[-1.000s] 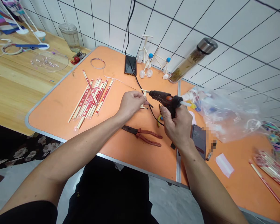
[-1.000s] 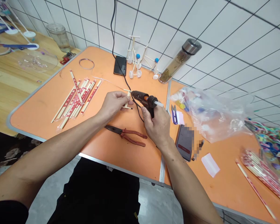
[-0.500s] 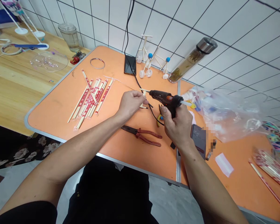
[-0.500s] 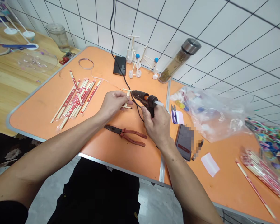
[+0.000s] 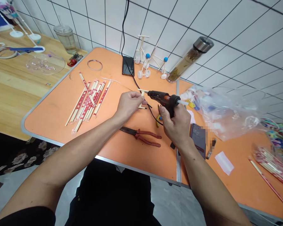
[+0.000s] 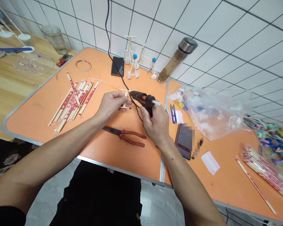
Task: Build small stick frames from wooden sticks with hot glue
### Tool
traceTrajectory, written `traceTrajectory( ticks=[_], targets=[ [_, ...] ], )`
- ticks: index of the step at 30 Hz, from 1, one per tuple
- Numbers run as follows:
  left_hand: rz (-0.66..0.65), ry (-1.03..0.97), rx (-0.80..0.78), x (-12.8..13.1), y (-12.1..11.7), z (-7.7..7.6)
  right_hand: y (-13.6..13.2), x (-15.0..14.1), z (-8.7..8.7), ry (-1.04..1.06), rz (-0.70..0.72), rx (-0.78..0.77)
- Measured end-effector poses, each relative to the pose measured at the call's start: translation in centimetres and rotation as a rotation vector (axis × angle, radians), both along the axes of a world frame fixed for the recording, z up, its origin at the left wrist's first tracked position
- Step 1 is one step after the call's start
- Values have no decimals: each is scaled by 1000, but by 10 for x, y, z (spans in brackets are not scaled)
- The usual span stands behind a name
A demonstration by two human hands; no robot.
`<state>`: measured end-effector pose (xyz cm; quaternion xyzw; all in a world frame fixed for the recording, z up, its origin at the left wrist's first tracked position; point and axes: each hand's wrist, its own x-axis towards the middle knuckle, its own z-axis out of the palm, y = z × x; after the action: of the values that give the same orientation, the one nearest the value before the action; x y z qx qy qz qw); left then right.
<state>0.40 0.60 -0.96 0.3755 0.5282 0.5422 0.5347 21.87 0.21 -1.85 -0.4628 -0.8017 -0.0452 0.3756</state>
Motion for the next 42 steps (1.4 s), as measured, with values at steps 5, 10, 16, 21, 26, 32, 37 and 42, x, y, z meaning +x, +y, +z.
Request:
traceTrajectory(
  ticks=[5,10,16,21,26,32,37,42],
  targets=[
    [17,0,37,-1,1,-2,1,2,-1,12,-2,9],
    [34,15,43,-2,1,-5,-3,1,2,53,-20,15],
    [26,12,46,-2,0,-3,-5,-1,4,79,34,36],
    [25,15,43,-2,-1,-2,-6,-4,5,63,71,27],
    [24,10,67,-2,-1,-5,-6,-7,6,89,116,26],
    [18,14,68,-1,0,-6,-5,-7,4,90,108,27],
    [4,4,70,-1,0,-7,-5,-8,4,50,88,35],
    [7,2,62,0,0,-6,-5,-7,4,63,122,63]
  ],
)
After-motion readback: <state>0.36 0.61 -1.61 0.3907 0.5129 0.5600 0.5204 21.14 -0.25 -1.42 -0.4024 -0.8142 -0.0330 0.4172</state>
